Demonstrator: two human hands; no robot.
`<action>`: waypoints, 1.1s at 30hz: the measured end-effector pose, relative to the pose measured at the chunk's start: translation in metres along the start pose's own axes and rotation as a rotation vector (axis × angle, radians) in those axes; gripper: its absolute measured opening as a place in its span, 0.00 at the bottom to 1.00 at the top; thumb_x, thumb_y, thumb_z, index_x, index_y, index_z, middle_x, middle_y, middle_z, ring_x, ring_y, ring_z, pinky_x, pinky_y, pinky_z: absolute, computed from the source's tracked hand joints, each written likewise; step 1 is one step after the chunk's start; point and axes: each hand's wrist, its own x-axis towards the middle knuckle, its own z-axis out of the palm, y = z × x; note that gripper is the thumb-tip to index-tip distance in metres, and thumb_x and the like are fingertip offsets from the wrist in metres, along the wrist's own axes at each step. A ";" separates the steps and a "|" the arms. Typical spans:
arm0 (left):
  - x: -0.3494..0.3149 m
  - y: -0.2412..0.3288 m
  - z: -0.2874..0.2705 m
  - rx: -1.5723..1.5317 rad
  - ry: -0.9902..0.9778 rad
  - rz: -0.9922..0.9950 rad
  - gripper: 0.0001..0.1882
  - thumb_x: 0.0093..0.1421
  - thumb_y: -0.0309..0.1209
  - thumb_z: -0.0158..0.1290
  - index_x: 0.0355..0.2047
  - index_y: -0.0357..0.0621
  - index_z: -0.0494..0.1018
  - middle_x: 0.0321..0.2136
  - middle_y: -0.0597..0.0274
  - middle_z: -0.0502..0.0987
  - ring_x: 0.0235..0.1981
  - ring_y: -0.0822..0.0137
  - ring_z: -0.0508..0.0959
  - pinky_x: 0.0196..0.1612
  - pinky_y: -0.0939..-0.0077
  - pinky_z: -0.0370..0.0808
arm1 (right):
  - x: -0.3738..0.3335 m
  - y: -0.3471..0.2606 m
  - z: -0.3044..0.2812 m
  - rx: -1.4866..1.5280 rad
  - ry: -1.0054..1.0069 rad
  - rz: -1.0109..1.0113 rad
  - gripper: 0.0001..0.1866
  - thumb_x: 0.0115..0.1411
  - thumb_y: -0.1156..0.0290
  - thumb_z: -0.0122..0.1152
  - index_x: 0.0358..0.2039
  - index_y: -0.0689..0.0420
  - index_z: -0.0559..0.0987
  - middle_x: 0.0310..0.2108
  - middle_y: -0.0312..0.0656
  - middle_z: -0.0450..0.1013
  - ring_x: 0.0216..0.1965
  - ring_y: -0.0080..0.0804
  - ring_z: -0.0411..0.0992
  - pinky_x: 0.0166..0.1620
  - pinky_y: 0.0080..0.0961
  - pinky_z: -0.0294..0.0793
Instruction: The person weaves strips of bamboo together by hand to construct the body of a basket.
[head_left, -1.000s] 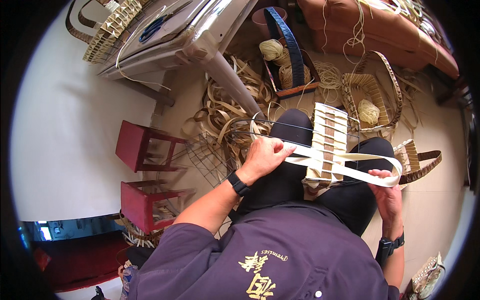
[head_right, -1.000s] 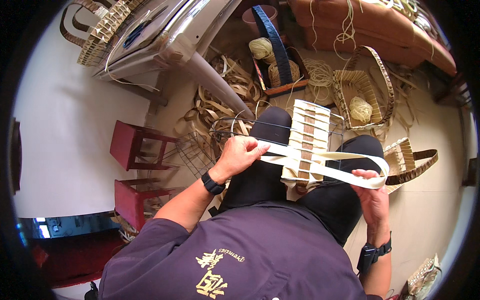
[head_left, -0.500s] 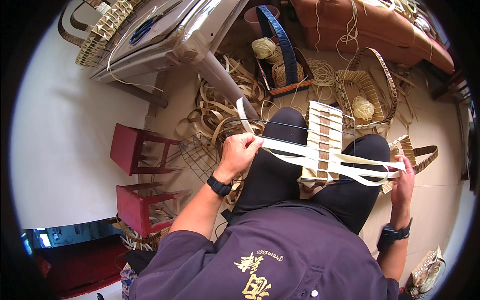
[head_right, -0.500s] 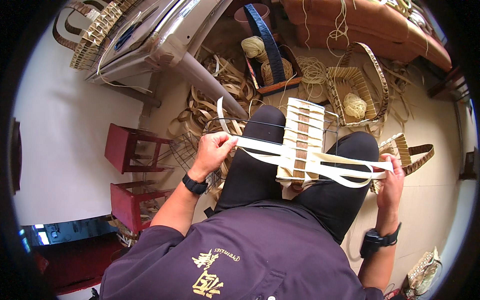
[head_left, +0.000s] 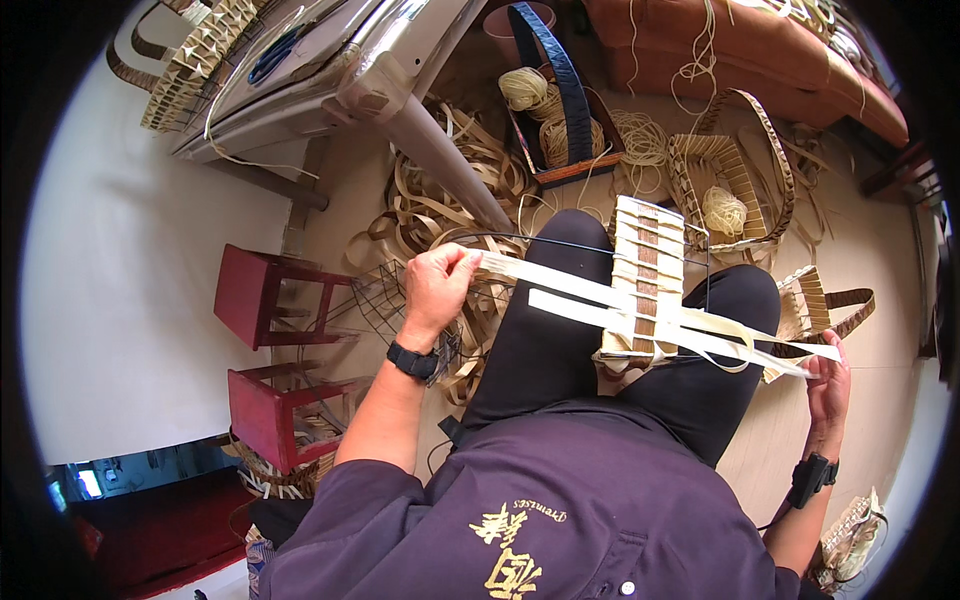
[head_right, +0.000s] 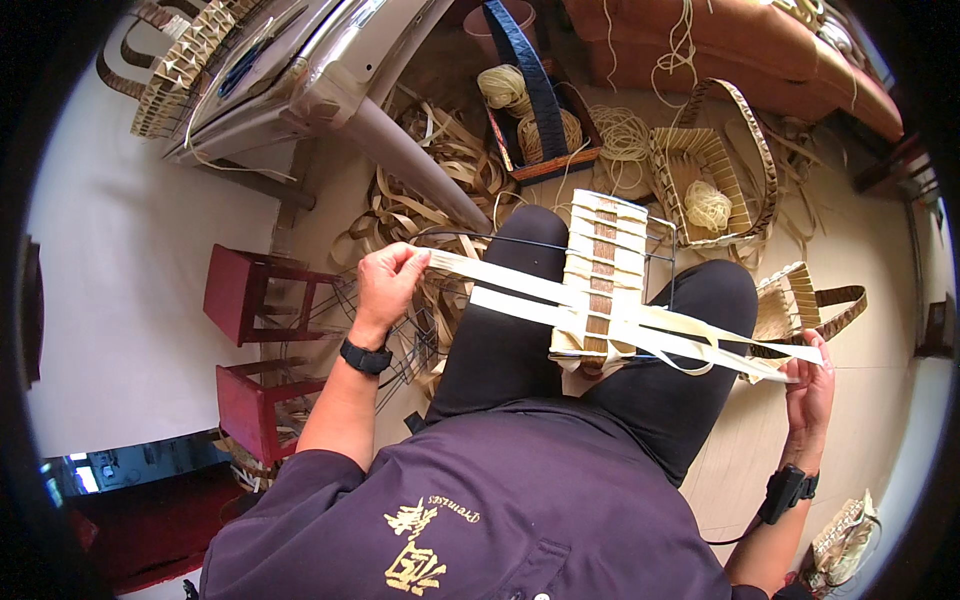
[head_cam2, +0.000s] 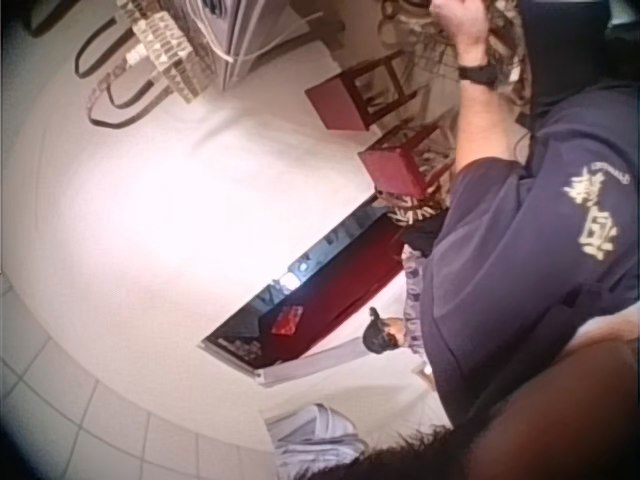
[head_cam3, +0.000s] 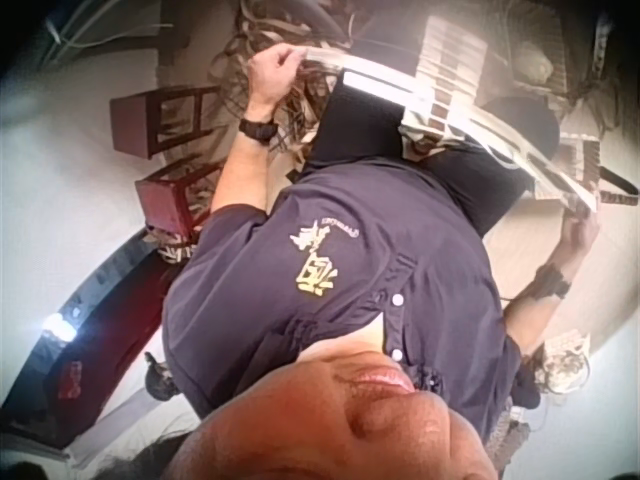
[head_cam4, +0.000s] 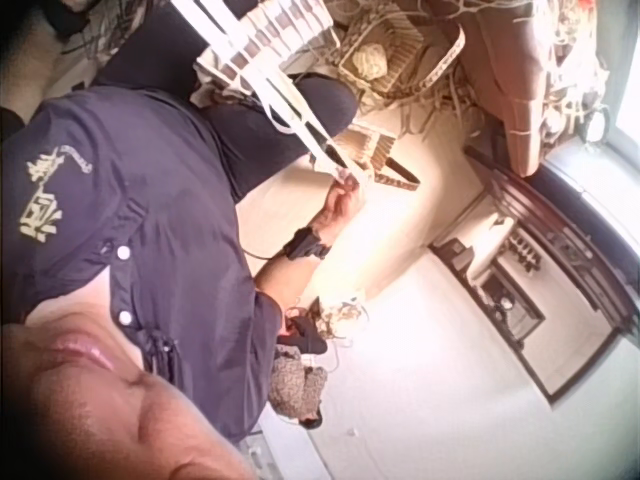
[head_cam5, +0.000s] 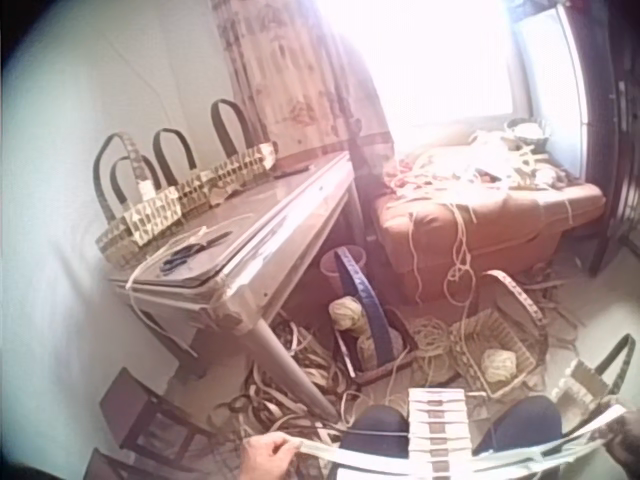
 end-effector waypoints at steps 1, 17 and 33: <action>0.006 -0.003 0.001 -0.037 0.032 0.002 0.11 0.70 0.32 0.63 0.34 0.36 0.85 0.21 0.71 0.79 0.21 0.83 0.72 0.25 0.81 0.69 | 0.010 0.004 -0.034 -0.215 -0.134 -0.210 0.15 0.71 0.75 0.61 0.57 0.58 0.78 0.27 0.28 0.73 0.24 0.17 0.70 0.30 0.16 0.69; 0.017 -0.063 -0.031 -0.330 0.189 -0.196 0.09 0.74 0.31 0.59 0.40 0.39 0.83 0.26 0.70 0.80 0.23 0.82 0.74 0.27 0.86 0.73 | 0.061 -0.050 -0.141 -0.757 -0.042 -0.759 0.15 0.69 0.73 0.64 0.56 0.59 0.81 0.37 0.34 0.75 0.36 0.26 0.71 0.42 0.24 0.72; 0.040 -0.100 -0.086 -1.058 0.583 -0.304 0.08 0.74 0.38 0.60 0.41 0.48 0.80 0.29 0.72 0.79 0.27 0.78 0.76 0.29 0.84 0.75 | -0.064 0.052 0.133 -0.390 -0.678 0.232 0.18 0.73 0.74 0.63 0.59 0.69 0.78 0.38 0.43 0.82 0.35 0.25 0.81 0.40 0.22 0.84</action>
